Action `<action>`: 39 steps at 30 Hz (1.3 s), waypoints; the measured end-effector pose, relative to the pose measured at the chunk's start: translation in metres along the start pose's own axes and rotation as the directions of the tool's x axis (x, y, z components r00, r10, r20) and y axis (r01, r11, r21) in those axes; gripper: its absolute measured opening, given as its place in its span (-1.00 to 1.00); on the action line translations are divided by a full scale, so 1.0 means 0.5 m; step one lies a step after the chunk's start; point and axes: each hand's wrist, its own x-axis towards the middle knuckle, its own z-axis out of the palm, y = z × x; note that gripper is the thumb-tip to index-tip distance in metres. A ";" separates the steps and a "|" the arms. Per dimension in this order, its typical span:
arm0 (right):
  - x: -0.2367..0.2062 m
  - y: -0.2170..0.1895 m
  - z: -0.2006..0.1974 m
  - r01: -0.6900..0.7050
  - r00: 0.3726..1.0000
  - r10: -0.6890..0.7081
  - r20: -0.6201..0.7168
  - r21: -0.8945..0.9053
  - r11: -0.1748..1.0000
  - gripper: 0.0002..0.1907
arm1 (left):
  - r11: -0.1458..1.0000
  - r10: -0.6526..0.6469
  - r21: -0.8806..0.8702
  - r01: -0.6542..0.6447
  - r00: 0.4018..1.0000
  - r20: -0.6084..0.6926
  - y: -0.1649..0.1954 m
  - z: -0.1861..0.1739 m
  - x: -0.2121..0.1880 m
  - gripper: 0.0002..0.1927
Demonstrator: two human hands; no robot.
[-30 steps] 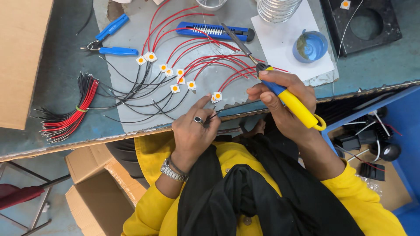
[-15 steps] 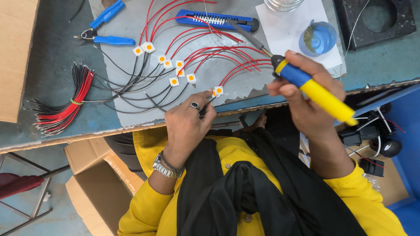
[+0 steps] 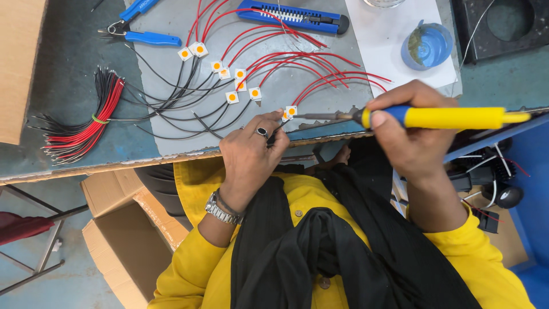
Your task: The person solders red and black wires to small LED modules on a workbench using a soldering iron, touching the iron to each module's contact point one at a time. They periodically dip wire ends into a small container, strip and position wires, and place finished wired modules aside on the bench.
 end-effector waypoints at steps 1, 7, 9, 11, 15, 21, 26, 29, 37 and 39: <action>0.001 -0.001 0.003 0.023 0.999 -0.021 0.039 -0.031 0.999 -0.87 | 1.000 0.001 -0.001 -0.001 1.000 0.000 0.001 0.000 -0.001 -0.88; 0.006 -0.004 0.026 0.042 0.991 -0.030 0.127 -0.097 0.994 -0.90 | 1.000 -0.001 -0.012 0.001 1.000 0.000 -0.001 0.001 -0.005 -0.87; 0.010 -0.005 0.030 0.058 0.991 -0.048 0.123 -0.083 0.995 -0.89 | 1.000 0.005 -0.004 -0.005 1.000 -0.008 -0.001 0.002 -0.005 -0.87; 0.013 -0.009 0.027 0.084 0.987 -0.066 0.145 -0.120 0.989 -0.90 | 1.000 0.001 -0.007 -0.001 1.000 -0.003 -0.002 0.003 -0.006 -0.87; 0.017 -0.017 0.024 0.130 0.976 -0.102 0.193 -0.143 0.981 -0.89 | 1.000 0.003 -0.001 -0.003 1.000 -0.003 -0.003 0.003 -0.008 -0.86; 0.035 -0.033 0.025 0.136 0.966 -0.102 0.237 -0.129 0.982 -0.87 | 1.000 0.002 -0.004 -0.002 1.000 -0.001 -0.004 0.004 -0.006 -0.86; 0.051 -0.053 0.031 0.052 0.965 -0.019 0.262 -0.117 0.992 -0.86 | 1.000 -0.010 -0.010 0.010 1.000 0.009 0.000 0.003 -0.003 -0.87; 0.059 -0.064 0.037 0.041 0.962 -0.001 0.273 -0.143 0.989 -0.86 | 1.000 -0.017 -0.008 0.017 1.000 0.019 0.002 0.001 -0.001 -0.87; 0.060 -0.072 0.048 0.086 0.962 -0.038 0.270 -0.168 0.982 -0.86 | 1.000 -0.026 0.006 0.026 0.999 0.040 0.008 -0.002 -0.001 -0.88; 0.058 -0.069 0.044 0.115 0.964 -0.067 0.257 -0.175 0.978 -0.86 | 1.000 -0.029 -0.001 0.029 0.999 0.034 0.006 -0.001 -0.001 -0.89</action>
